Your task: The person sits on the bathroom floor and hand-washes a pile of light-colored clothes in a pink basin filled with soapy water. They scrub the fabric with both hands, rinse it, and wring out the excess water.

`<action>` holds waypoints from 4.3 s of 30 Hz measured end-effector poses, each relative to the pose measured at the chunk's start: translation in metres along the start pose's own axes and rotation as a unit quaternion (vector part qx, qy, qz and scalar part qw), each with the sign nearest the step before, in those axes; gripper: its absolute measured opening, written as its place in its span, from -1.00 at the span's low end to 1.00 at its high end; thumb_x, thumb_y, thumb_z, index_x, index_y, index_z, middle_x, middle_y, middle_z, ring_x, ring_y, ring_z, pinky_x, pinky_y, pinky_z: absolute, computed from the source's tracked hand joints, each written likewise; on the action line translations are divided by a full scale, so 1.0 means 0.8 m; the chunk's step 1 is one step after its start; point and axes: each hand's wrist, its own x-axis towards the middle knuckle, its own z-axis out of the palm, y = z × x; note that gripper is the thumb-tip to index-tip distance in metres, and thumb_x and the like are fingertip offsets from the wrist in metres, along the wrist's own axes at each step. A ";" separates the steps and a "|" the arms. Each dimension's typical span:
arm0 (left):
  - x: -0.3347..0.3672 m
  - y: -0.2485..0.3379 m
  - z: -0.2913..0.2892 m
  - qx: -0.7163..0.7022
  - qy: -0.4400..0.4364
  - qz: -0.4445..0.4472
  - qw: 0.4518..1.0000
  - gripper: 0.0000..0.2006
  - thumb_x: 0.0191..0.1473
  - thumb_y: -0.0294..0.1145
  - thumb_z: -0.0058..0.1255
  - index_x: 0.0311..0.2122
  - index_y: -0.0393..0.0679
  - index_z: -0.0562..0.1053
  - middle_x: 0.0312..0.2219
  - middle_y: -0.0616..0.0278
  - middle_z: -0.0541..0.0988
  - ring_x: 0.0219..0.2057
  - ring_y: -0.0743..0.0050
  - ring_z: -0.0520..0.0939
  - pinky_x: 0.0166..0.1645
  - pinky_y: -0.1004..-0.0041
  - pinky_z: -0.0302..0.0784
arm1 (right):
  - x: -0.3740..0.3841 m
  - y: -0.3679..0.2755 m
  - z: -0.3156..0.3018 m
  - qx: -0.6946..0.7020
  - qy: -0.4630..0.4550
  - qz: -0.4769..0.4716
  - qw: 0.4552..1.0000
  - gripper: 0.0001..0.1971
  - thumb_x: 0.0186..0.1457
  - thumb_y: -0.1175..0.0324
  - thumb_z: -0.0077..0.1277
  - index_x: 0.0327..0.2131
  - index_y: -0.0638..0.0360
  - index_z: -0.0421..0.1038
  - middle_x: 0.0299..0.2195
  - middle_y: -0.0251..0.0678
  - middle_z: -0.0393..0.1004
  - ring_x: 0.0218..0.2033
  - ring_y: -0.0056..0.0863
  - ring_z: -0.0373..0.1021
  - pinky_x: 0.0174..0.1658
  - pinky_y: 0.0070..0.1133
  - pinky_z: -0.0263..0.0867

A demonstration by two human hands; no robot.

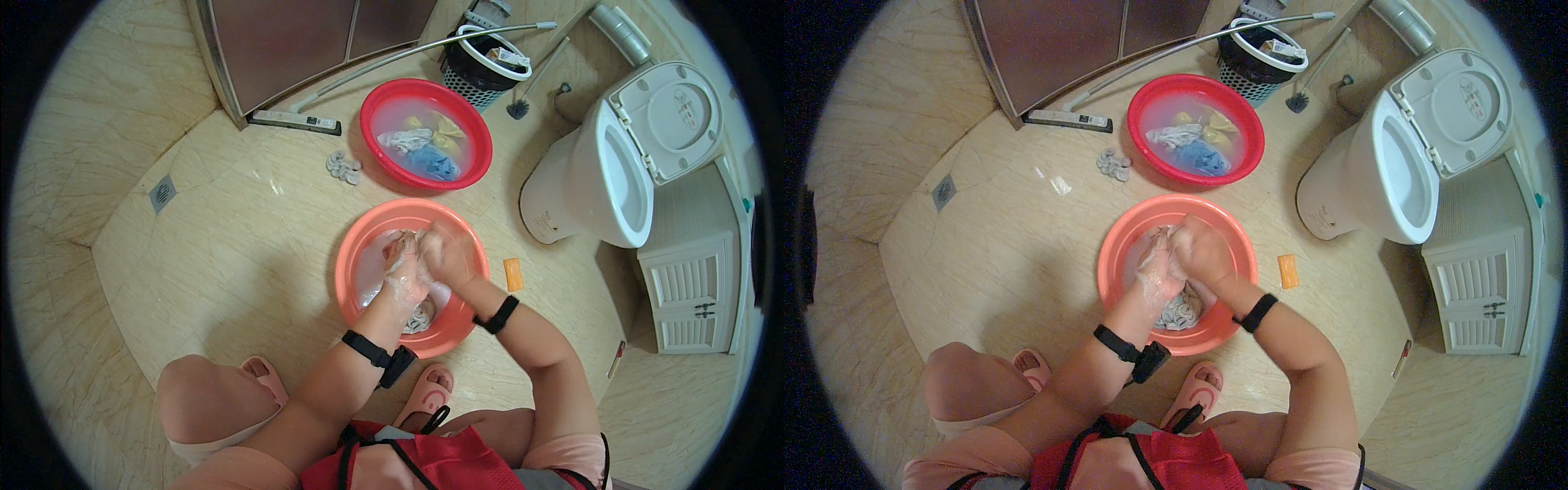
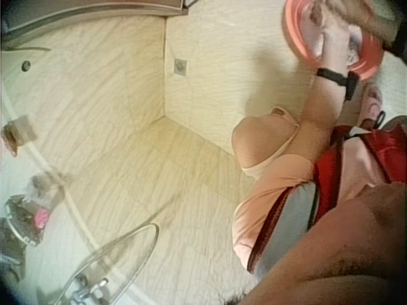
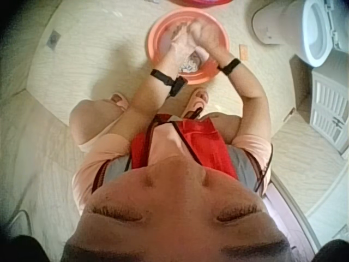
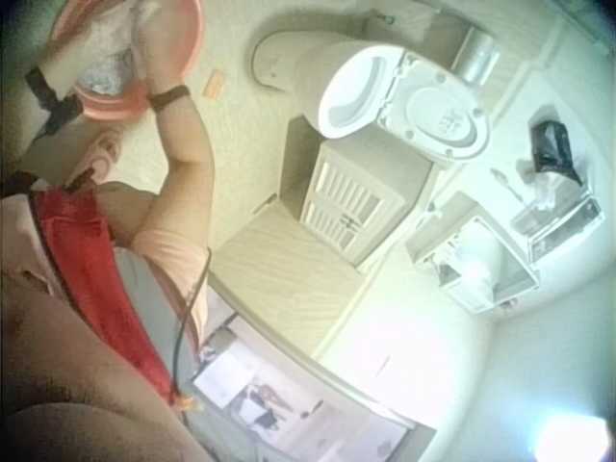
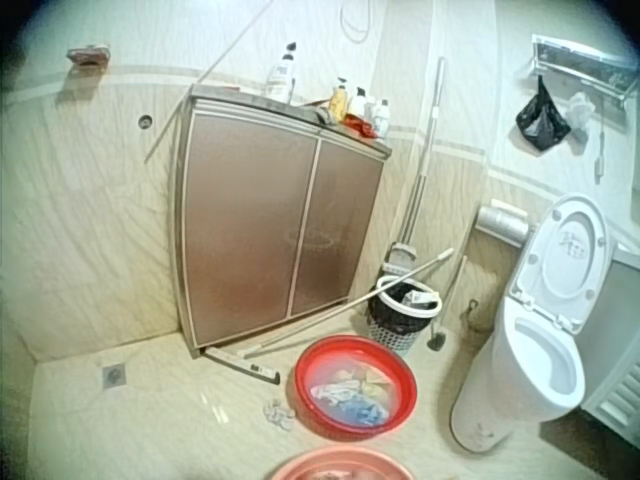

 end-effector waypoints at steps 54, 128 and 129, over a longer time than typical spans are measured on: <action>-0.011 0.013 -0.002 0.014 -0.009 -0.043 0.999 -0.64 0.15 0.13 -0.18 -0.40 0.04 0.36 -0.41 0.41 0.50 -0.30 0.57 0.53 -0.25 0.47 0.43 | 0.007 0.008 0.000 -0.070 0.012 -0.128 0.989 -0.89 -0.12 0.28 0.05 -0.54 0.06 0.41 -0.57 -0.16 0.44 -0.55 -0.22 0.41 -0.46 -0.38 0.31; 0.058 0.039 -0.080 -0.122 -0.374 -0.128 0.910 -0.65 0.18 0.02 -0.20 -0.32 -0.06 0.40 -0.34 0.24 0.49 -0.27 0.43 0.52 -0.17 0.40 0.48 | -0.014 -0.084 0.000 0.078 0.059 -0.260 0.961 -0.84 -0.16 0.33 -0.02 -0.70 0.10 0.35 -0.63 -0.21 0.39 -0.57 -0.22 0.37 -0.52 -0.37 0.27; 0.045 0.021 -0.070 -0.104 -0.299 -0.105 0.943 -0.64 0.19 0.03 -0.23 -0.31 -0.06 0.40 -0.33 0.24 0.49 -0.26 0.43 0.52 -0.16 0.38 0.48 | -0.014 -0.068 0.005 0.037 0.064 -0.248 0.966 -0.82 -0.15 0.30 0.01 -0.71 0.09 0.35 -0.63 -0.22 0.39 -0.57 -0.24 0.37 -0.52 -0.38 0.27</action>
